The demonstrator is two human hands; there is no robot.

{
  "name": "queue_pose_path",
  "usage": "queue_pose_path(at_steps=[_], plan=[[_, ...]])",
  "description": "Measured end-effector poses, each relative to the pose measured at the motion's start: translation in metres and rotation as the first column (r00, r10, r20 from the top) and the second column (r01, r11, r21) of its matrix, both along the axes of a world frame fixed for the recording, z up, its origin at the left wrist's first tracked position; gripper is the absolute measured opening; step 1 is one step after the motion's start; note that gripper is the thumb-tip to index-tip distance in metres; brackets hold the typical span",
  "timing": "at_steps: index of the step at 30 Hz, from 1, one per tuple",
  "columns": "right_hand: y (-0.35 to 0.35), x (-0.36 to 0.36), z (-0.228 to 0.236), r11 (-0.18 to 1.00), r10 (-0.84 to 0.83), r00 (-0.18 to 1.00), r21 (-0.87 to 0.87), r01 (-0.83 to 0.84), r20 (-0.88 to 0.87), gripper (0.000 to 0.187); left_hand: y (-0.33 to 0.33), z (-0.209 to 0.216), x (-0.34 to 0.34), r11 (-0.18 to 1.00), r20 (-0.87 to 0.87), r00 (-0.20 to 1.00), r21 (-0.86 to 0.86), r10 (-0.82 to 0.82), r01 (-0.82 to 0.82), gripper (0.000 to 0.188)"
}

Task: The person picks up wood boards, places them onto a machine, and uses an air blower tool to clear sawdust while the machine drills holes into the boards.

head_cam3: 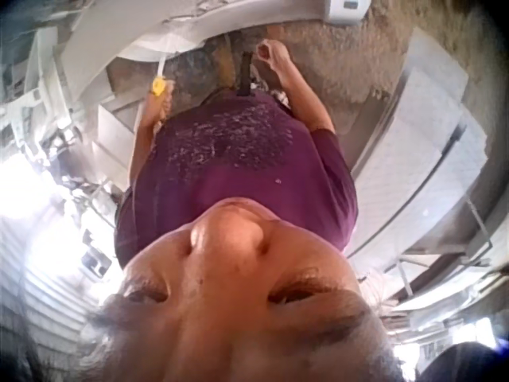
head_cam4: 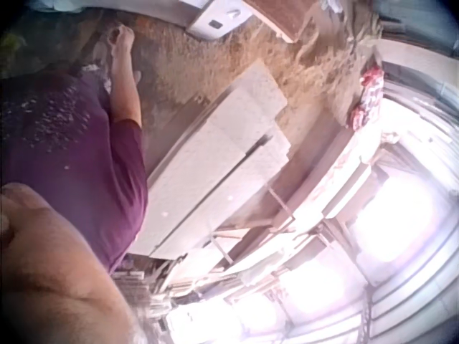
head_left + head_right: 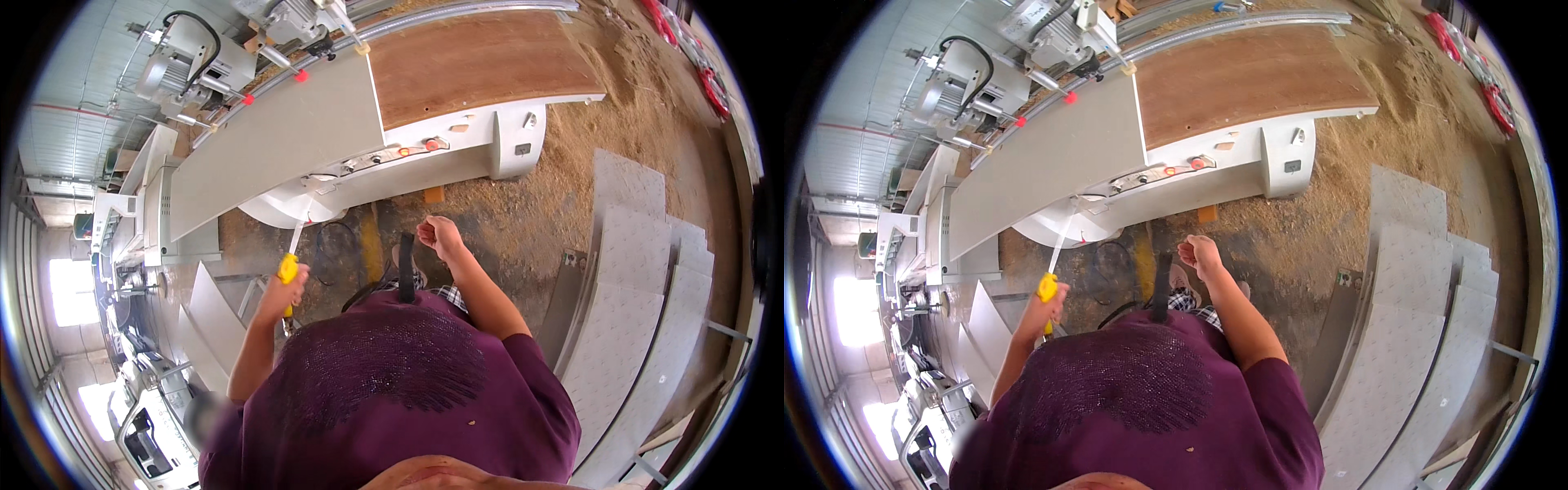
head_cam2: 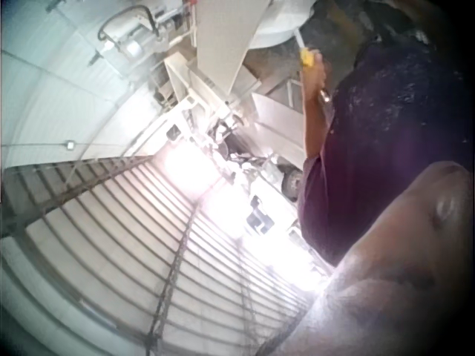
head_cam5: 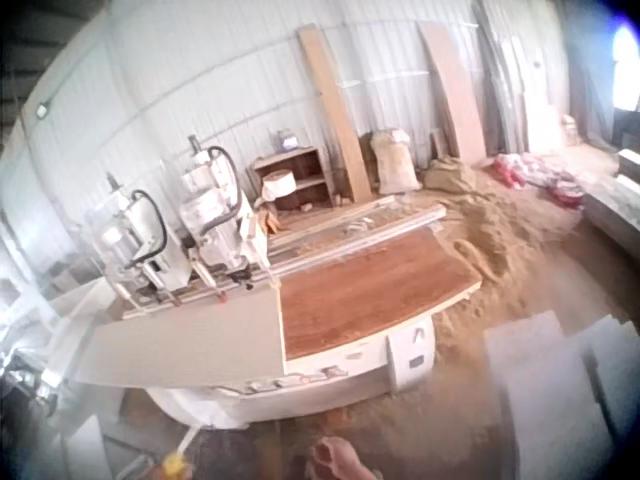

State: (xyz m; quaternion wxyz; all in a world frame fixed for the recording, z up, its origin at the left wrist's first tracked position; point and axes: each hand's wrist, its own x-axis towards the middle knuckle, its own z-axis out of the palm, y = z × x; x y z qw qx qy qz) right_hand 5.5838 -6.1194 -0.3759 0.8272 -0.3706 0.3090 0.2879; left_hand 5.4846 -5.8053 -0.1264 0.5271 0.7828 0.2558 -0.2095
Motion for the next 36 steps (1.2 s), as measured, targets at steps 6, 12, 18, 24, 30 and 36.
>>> queue_pose_path(at_steps=[6,12,18,24,30,36], plan=[[-0.024,-0.008,-0.006,0.995,-0.086,0.996,0.061,0.085,0.018,0.012,0.152,-0.049,0.004,0.8,0.181,0.78,-0.102,0.599,-0.591,0.026],[-0.026,0.012,0.001,0.936,0.151,0.967,-0.345,-0.073,0.204,0.012,0.247,-0.031,0.021,0.575,0.355,0.565,0.087,0.745,-0.813,0.027],[0.035,0.082,0.079,0.28,0.756,0.529,-0.921,0.27,0.385,0.031,0.317,-0.036,0.022,0.717,0.215,0.722,0.113,0.658,-0.688,0.026],[0.108,0.141,0.114,0.021,0.872,0.427,-0.891,0.453,0.237,0.049,0.243,-0.026,0.021,0.95,-0.059,0.995,0.306,0.086,-0.064,0.021],[0.144,0.151,0.095,-0.213,0.912,0.408,-0.901,0.379,-0.043,0.055,0.193,-0.06,0.041,0.978,0.136,0.968,0.051,-0.209,0.204,0.021],[0.124,0.139,0.096,-0.169,0.851,0.522,-0.914,0.369,0.053,0.054,0.186,-0.061,0.095,0.954,0.155,0.943,0.086,-0.296,0.286,0.017]])
